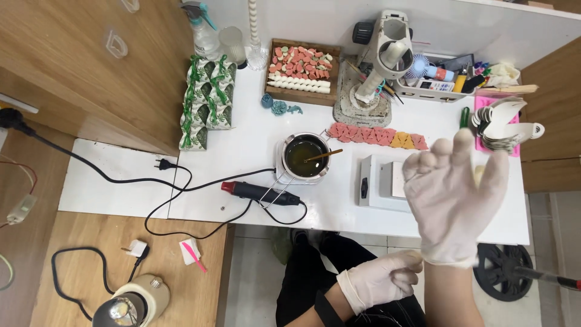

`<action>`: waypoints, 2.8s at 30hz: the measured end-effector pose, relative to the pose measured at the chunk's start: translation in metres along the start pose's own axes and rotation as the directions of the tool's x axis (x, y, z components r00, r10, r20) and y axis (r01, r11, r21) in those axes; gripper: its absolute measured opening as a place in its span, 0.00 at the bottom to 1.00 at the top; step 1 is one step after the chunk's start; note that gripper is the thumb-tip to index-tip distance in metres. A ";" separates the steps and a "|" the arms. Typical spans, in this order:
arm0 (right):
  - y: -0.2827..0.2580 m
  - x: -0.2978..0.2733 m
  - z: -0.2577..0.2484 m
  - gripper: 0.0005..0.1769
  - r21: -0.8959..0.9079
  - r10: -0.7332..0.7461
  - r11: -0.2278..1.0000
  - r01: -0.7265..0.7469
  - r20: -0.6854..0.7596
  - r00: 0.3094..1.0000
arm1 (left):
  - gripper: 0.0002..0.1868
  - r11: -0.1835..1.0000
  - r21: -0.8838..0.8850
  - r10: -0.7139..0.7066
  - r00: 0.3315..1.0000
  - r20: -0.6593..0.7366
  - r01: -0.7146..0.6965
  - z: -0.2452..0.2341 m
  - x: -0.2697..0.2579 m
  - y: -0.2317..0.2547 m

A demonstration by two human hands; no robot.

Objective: The recorder prepares and places candle wicks into a mold using molten wax.

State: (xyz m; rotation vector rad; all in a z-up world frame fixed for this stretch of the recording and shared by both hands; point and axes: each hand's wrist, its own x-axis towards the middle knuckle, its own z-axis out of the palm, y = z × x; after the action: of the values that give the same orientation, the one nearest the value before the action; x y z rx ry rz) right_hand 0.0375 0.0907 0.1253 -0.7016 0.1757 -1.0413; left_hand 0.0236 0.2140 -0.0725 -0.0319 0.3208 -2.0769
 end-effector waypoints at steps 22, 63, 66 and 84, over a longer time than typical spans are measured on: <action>0.209 0.066 -0.155 0.11 -0.789 0.197 0.411 -0.456 -0.411 0.890 | 0.23 0.403 0.776 0.808 -0.209 -0.551 -0.486 -0.143 -0.164 0.141; 0.132 0.048 -0.175 0.26 -0.837 0.361 0.397 -0.376 -0.234 0.903 | 0.14 0.149 0.980 0.639 -0.744 -0.197 -0.132 -0.074 -0.172 0.145; 0.098 0.023 -0.165 0.25 -0.834 0.307 0.482 -0.270 -0.128 0.943 | 0.17 0.322 0.921 0.658 -0.751 -0.053 0.217 -0.057 -0.201 0.157; 0.011 -0.036 -0.148 0.18 -0.794 0.204 0.516 -0.321 -0.250 0.947 | 0.08 0.129 0.970 0.649 -0.757 0.076 0.207 -0.009 -0.186 0.134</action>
State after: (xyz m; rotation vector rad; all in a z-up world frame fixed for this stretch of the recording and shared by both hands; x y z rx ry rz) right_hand -0.0398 0.0581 -0.0030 -1.4270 0.9195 -0.6518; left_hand 0.2297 0.3124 -0.0935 2.0393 0.3419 0.2044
